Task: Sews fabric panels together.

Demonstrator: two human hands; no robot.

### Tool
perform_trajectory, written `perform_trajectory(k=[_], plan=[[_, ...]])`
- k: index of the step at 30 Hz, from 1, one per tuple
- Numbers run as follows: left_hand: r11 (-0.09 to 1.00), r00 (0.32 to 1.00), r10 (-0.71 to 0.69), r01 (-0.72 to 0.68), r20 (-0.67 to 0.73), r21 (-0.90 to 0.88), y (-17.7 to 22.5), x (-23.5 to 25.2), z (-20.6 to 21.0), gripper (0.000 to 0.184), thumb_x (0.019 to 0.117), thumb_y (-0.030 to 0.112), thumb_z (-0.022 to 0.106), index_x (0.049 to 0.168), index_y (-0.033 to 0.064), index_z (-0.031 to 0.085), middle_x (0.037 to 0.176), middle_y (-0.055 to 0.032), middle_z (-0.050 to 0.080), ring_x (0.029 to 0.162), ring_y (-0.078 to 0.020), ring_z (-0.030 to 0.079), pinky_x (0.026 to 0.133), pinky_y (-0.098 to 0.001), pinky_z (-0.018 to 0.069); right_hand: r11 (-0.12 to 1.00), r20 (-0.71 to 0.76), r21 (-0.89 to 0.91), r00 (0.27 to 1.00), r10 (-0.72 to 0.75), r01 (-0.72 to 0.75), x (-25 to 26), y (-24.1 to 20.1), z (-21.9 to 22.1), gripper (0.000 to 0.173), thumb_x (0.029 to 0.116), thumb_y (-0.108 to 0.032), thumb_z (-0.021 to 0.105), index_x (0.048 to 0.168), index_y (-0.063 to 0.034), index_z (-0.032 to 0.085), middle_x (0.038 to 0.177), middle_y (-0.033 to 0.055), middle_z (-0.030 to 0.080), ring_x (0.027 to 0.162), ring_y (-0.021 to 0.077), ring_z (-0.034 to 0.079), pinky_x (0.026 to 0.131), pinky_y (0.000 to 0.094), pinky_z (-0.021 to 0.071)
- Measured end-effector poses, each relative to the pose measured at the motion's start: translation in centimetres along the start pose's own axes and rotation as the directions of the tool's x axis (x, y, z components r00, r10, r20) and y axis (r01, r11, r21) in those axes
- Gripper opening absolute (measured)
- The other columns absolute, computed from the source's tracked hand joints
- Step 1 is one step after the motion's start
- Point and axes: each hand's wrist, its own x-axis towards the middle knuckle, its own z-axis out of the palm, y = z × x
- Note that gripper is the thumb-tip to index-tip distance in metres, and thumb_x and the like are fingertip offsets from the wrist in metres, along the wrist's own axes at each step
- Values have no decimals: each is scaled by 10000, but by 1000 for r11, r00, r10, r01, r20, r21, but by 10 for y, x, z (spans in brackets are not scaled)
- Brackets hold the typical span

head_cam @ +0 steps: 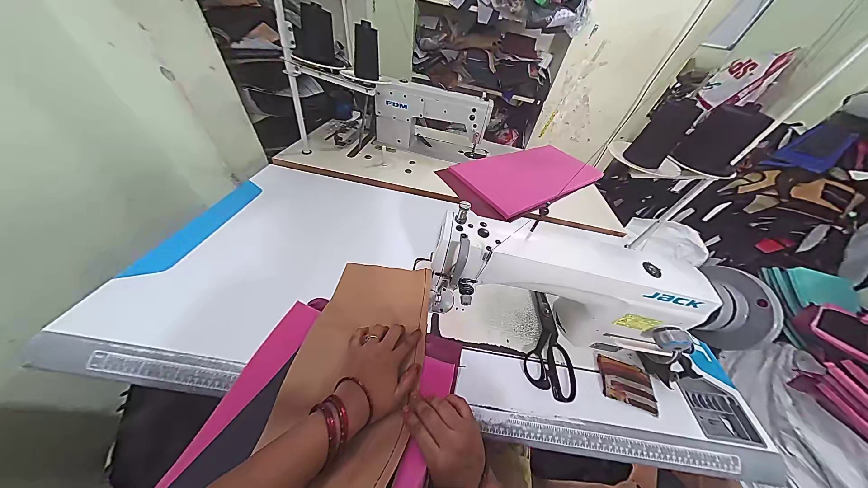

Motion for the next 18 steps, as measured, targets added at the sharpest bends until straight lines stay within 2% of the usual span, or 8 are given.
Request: perform_trajectory(k=[3, 5, 7, 9, 10, 14, 18], plan=[[999, 999, 26, -28, 47, 44, 0, 8, -5, 640, 1024, 548, 333, 1613, 298, 342, 1554, -162, 453, 1403, -413, 439, 1098, -658, 322, 1000, 14, 17, 1000, 11, -11, 1, 1, -1, 312, 977, -87, 496, 1008, -196, 787, 1066, -37, 785, 942, 117, 708, 849, 293, 515], [997, 997, 68, -69, 29, 38, -1, 11, -3, 641, 1025, 523, 331, 1608, 258, 358, 1567, -159, 441, 1431, -411, 413, 1121, -654, 308, 1000, 13, 22, 1000, 13, -13, 3, 3, 0, 313, 978, -84, 494, 997, -192, 786, 1055, -35, 787, 932, 115, 709, 834, 290, 517], [994, 994, 113, -113, 13, 9, -4, 15, 0, 645, 1030, 497, 325, 1605, 207, 366, 1655, -95, 350, 1523, -385, 301, 1172, -670, 238, 1000, 21, 25, 1000, 17, -18, 4, 5, 0, 320, 981, -81, 483, 998, -187, 785, 1052, -33, 786, 935, 116, 703, 835, 291, 504], [990, 988, 143, -143, 61, -5, -3, 20, -2, 661, 1043, 478, 303, 1626, 168, 313, 1720, 2, 215, 1587, -342, 151, 1196, -696, 142, 999, 21, 25, 999, 30, -30, 4, 7, 1, 318, 979, -80, 485, 990, -181, 787, 1043, -26, 788, 931, 117, 705, 835, 292, 503], [989, 984, 145, -147, 102, 4, -2, 23, -6, 665, 1051, 478, 286, 1637, 165, 279, 1729, 25, 176, 1595, -332, 115, 1200, -699, 121, 999, 21, 25, 999, 38, -38, 5, 8, 0, 317, 979, -78, 486, 988, -177, 788, 1043, -21, 789, 928, 118, 706, 835, 292, 504], [988, 975, 142, -149, 172, 28, 2, 35, -14, 677, 1053, 484, 268, 1648, 162, 239, 1735, 36, 139, 1598, -328, 93, 1199, -700, 112, 997, 33, 14, 997, 70, -71, 7, 13, 1, 314, 979, -81, 492, 976, -179, 790, 1048, -17, 791, 933, 120, 709, 838, 293, 503], [986, 974, 167, -169, 151, 1, 2, 40, -13, 676, 1047, 479, 277, 1641, 158, 265, 1733, 28, 155, 1596, -338, 100, 1190, -720, 101, 996, 46, 16, 995, 88, -88, 6, 16, 3, 316, 985, -90, 489, 979, -185, 790, 1052, -21, 790, 938, 120, 707, 858, 296, 498]])
